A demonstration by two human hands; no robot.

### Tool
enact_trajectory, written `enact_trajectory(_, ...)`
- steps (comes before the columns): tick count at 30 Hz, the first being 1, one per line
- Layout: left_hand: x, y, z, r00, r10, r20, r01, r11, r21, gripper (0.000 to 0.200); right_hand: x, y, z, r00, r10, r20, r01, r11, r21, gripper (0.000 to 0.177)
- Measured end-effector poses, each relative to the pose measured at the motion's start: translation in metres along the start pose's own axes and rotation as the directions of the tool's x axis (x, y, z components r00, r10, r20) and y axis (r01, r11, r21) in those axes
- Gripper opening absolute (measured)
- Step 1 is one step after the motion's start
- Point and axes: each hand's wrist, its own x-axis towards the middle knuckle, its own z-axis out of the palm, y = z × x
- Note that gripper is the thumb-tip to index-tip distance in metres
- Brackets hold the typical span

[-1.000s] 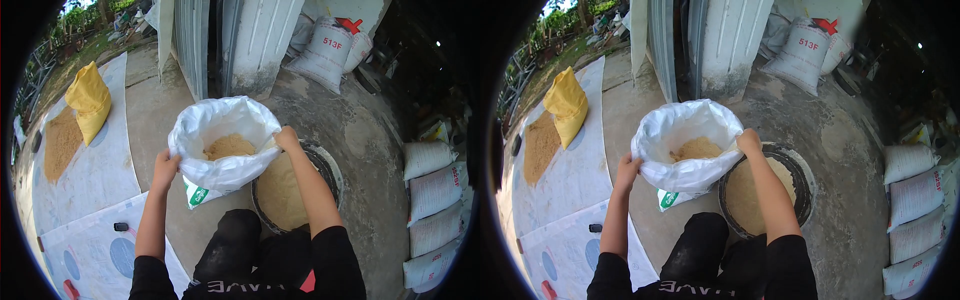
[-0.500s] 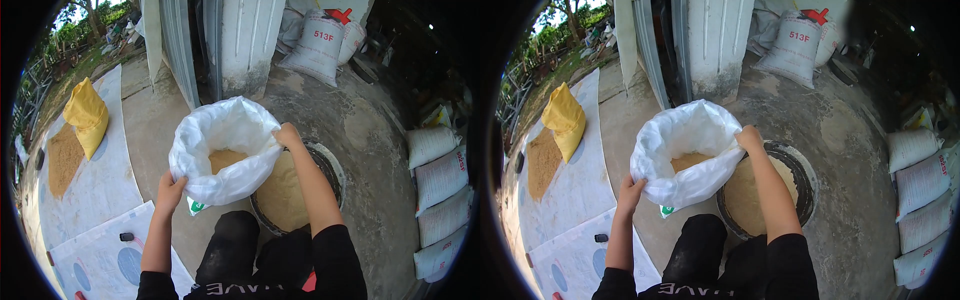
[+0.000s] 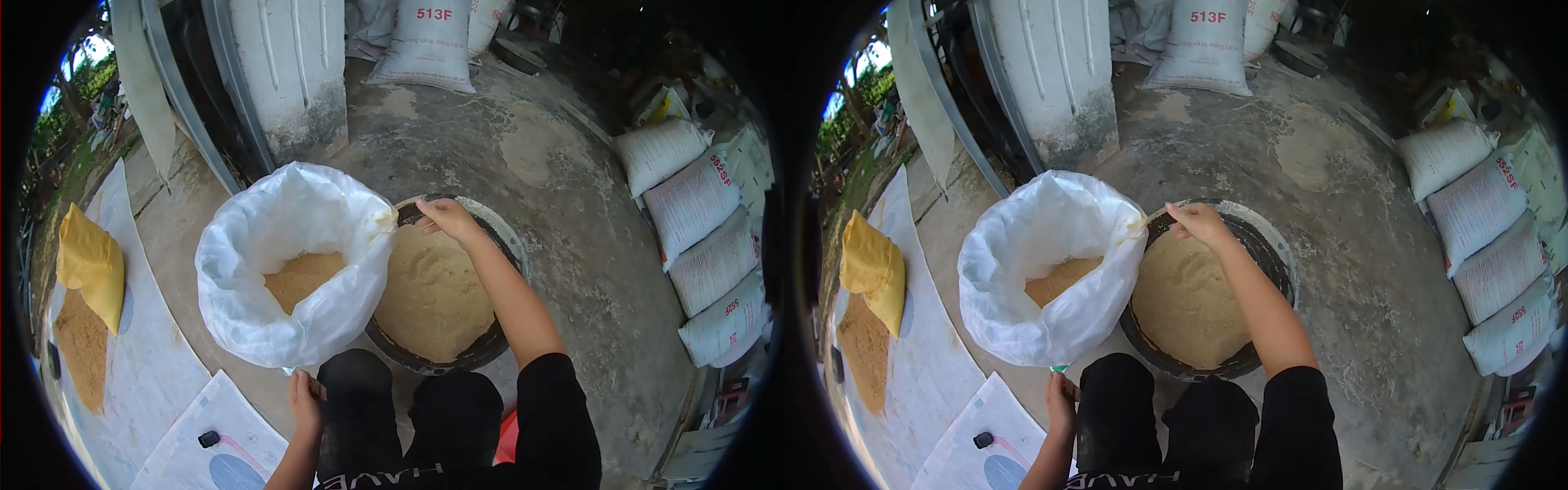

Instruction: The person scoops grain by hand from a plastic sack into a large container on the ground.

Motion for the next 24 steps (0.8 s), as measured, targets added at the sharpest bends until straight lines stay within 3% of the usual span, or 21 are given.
enact_trajectory(2, 0.007, -0.007, 0.041, 0.930, -0.208, 0.302, 0.120, 0.950, 0.287, 0.021, -0.002, 0.044, -0.010, 0.991, 0.020, -0.133, 0.007, 0.980, 0.201, 0.059)
enact_trajectory(4, 0.031, -0.031, 0.082, 0.867, -0.284, 0.409, 0.141, 0.928, 0.346, 0.018, -0.004, 0.088, -0.011, 0.975, 0.051, -0.218, 0.020, 0.950, 0.312, 0.057)
enact_trajectory(6, 0.065, -0.058, 0.134, 0.855, -0.275, 0.440, 0.145, 0.941, 0.306, 0.021, 0.000, 0.141, -0.010, 0.900, 0.182, -0.396, 0.056, 0.853, 0.519, 0.053)
enact_trajectory(8, 0.115, -0.111, 0.175, 0.882, -0.127, 0.454, -0.078, 0.910, 0.407, 0.022, 0.004, 0.195, -0.003, 0.852, 0.228, -0.472, 0.085, 0.828, 0.554, 0.051)
enact_trajectory(10, 0.158, -0.148, 0.208, 0.916, 0.087, 0.392, -0.314, 0.763, 0.565, 0.028, 0.005, 0.242, 0.008, 0.796, 0.278, -0.537, 0.114, 0.803, 0.585, 0.049)
enact_trajectory(12, 0.193, -0.173, 0.231, 0.955, 0.075, 0.286, -0.254, 0.702, 0.665, 0.033, 0.008, 0.280, 0.015, 0.696, 0.283, -0.660, 0.167, 0.830, 0.533, 0.046)
enact_trajectory(13, 0.203, -0.183, 0.239, 0.954, 0.069, 0.291, -0.254, 0.701, 0.666, 0.033, 0.011, 0.296, 0.017, 0.691, 0.289, -0.662, 0.165, 0.829, 0.534, 0.046)
enact_trajectory(15, 0.217, -0.197, 0.246, 0.902, 0.271, 0.335, -0.429, 0.484, 0.763, 0.035, 0.017, 0.318, 0.027, 0.647, 0.354, -0.675, 0.207, 0.770, 0.603, 0.045)
enact_trajectory(16, 0.222, -0.203, 0.247, 0.903, 0.265, 0.338, -0.427, 0.472, 0.772, 0.035, 0.022, 0.326, 0.031, 0.647, 0.368, -0.668, 0.203, 0.761, 0.616, 0.045)
enact_trajectory(18, 0.226, -0.210, 0.249, 0.952, 0.124, 0.279, -0.290, 0.653, 0.699, 0.035, 0.026, 0.329, 0.041, 0.638, 0.483, -0.600, 0.265, 0.593, 0.760, 0.044)
enact_trajectory(19, 0.230, -0.224, 0.246, 0.953, 0.118, 0.278, -0.286, 0.644, 0.709, 0.035, 0.029, 0.328, 0.046, 0.638, 0.494, -0.591, 0.260, 0.585, 0.768, 0.044)
enact_trajectory(21, 0.238, -0.255, 0.244, 0.901, 0.284, 0.328, -0.428, 0.705, 0.566, 0.038, 0.041, 0.325, 0.055, 0.722, 0.424, -0.547, 0.284, 0.540, 0.792, 0.043)
enact_trajectory(22, 0.238, -0.264, 0.247, 0.903, 0.280, 0.325, -0.423, 0.705, 0.569, 0.038, 0.047, 0.324, 0.063, 0.722, 0.427, -0.544, 0.279, 0.540, 0.794, 0.043)
enact_trajectory(24, 0.230, -0.271, 0.255, 0.953, 0.256, 0.163, -0.300, 0.880, 0.368, 0.035, 0.056, 0.325, 0.087, 0.716, 0.440, -0.542, 0.245, 0.568, 0.786, 0.042)
